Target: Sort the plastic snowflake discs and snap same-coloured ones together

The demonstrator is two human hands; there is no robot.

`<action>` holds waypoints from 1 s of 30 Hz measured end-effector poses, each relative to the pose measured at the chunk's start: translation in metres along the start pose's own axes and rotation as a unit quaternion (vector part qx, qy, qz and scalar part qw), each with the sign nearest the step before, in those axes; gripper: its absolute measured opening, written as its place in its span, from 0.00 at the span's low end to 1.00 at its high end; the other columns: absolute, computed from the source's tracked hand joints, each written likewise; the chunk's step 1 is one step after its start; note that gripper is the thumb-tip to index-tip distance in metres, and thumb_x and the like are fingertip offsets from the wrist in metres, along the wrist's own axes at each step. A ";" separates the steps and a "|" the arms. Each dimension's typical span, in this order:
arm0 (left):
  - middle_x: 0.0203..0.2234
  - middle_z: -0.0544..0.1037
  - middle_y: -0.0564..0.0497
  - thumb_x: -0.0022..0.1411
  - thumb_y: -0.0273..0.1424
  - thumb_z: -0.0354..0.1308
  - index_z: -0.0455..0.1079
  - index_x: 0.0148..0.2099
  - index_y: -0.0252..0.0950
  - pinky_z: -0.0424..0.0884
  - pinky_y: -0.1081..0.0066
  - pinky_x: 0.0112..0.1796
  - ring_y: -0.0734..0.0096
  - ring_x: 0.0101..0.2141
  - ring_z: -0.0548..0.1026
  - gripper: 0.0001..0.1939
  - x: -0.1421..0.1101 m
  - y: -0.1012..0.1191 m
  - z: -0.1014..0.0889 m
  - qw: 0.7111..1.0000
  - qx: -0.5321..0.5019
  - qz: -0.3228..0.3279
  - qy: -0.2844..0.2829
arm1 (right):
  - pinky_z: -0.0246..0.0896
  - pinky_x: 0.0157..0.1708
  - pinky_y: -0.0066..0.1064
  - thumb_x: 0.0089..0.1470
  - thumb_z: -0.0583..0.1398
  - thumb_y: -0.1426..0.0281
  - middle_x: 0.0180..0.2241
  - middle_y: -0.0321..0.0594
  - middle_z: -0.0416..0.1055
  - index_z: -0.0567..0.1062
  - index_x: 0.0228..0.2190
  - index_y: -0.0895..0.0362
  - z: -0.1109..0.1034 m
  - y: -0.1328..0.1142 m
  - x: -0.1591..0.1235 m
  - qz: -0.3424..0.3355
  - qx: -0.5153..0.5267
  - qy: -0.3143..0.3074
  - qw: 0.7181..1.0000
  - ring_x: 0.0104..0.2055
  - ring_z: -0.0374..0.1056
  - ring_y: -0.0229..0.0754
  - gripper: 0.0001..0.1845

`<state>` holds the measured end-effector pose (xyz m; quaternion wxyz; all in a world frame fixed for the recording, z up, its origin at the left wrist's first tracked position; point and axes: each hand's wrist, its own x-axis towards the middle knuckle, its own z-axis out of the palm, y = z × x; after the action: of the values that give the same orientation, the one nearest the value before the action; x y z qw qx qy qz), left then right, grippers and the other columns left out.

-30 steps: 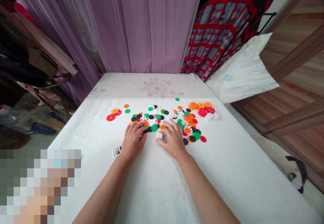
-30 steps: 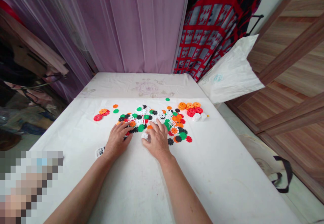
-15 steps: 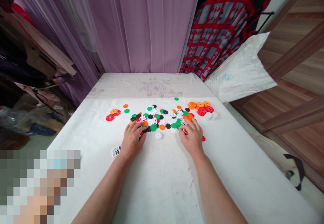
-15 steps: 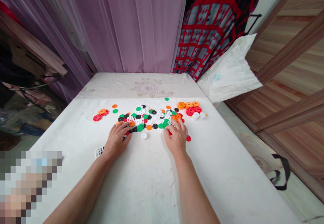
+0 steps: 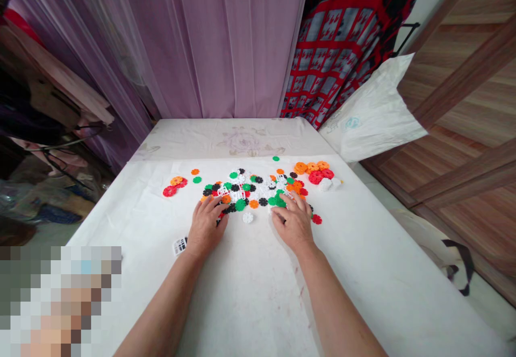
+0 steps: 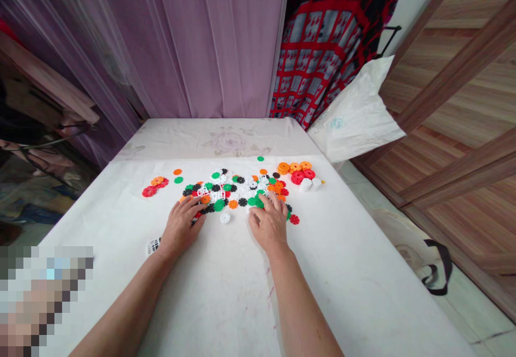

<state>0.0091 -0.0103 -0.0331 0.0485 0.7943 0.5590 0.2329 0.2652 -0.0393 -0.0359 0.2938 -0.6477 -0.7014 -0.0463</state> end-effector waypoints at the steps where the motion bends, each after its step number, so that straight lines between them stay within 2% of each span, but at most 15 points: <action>1: 0.55 0.75 0.46 0.63 0.33 0.52 0.75 0.50 0.41 0.60 0.46 0.59 0.49 0.60 0.66 0.16 0.000 0.000 0.000 1.000 0.000 -0.001 -0.001 | 0.47 0.59 0.53 0.54 0.60 0.69 0.53 0.38 0.73 0.82 0.28 0.49 0.000 -0.001 0.000 -0.006 0.006 -0.001 1.000 0.63 0.56 0.55 0.09; 6: 0.55 0.74 0.45 0.63 0.33 0.52 0.75 0.50 0.40 0.59 0.45 0.59 0.49 0.60 0.65 0.16 0.000 -0.001 0.000 1.000 0.000 0.001 -0.002 | 0.47 0.60 0.52 0.53 0.61 0.69 0.52 0.39 0.74 0.81 0.30 0.50 -0.001 0.000 0.001 0.012 -0.006 0.014 1.000 0.62 0.57 0.55 0.07; 8: 0.55 0.74 0.45 0.63 0.33 0.52 0.75 0.50 0.41 0.59 0.45 0.59 0.49 0.60 0.65 0.16 0.000 -0.001 0.001 1.000 0.001 0.001 -0.001 | 0.46 0.60 0.53 0.50 0.63 0.67 0.53 0.42 0.73 0.81 0.31 0.51 -0.001 0.000 0.001 0.025 -0.018 0.004 1.000 0.63 0.56 0.57 0.06; 12: 0.56 0.74 0.46 0.63 0.33 0.52 0.75 0.51 0.42 0.59 0.45 0.60 0.50 0.60 0.65 0.16 0.000 -0.001 0.001 1.000 0.002 0.000 0.000 | 0.46 0.60 0.55 0.49 0.65 0.65 0.55 0.43 0.71 0.81 0.35 0.51 0.000 -0.003 0.000 0.043 -0.022 -0.026 0.999 0.64 0.55 0.58 0.09; 18: 0.56 0.74 0.46 0.63 0.33 0.52 0.75 0.50 0.41 0.59 0.44 0.59 0.49 0.60 0.65 0.16 0.000 -0.002 0.001 1.000 -0.001 -0.005 -0.006 | 0.46 0.60 0.53 0.50 0.64 0.67 0.54 0.42 0.72 0.80 0.33 0.52 0.003 -0.006 0.000 0.040 -0.017 -0.023 0.999 0.63 0.56 0.56 0.06; 24: 0.56 0.74 0.46 0.62 0.33 0.52 0.75 0.50 0.42 0.58 0.43 0.59 0.49 0.60 0.65 0.16 0.000 -0.001 0.002 1.000 -0.001 -0.007 -0.004 | 0.46 0.60 0.53 0.49 0.65 0.65 0.54 0.43 0.72 0.80 0.33 0.52 0.003 -0.007 0.000 0.022 -0.017 -0.018 0.999 0.63 0.56 0.57 0.08; 30: 0.56 0.74 0.46 0.63 0.33 0.52 0.75 0.51 0.41 0.58 0.45 0.60 0.49 0.60 0.65 0.17 0.000 -0.001 0.001 1.000 0.004 -0.004 -0.007 | 0.47 0.60 0.54 0.49 0.64 0.67 0.54 0.43 0.72 0.80 0.31 0.53 0.002 -0.012 0.002 0.036 -0.006 -0.042 0.998 0.63 0.57 0.57 0.05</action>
<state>0.0085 -0.0095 -0.0346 0.0502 0.7939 0.5628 0.2246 0.2532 -0.0391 -0.0326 0.2612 -0.6758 -0.6891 -0.0127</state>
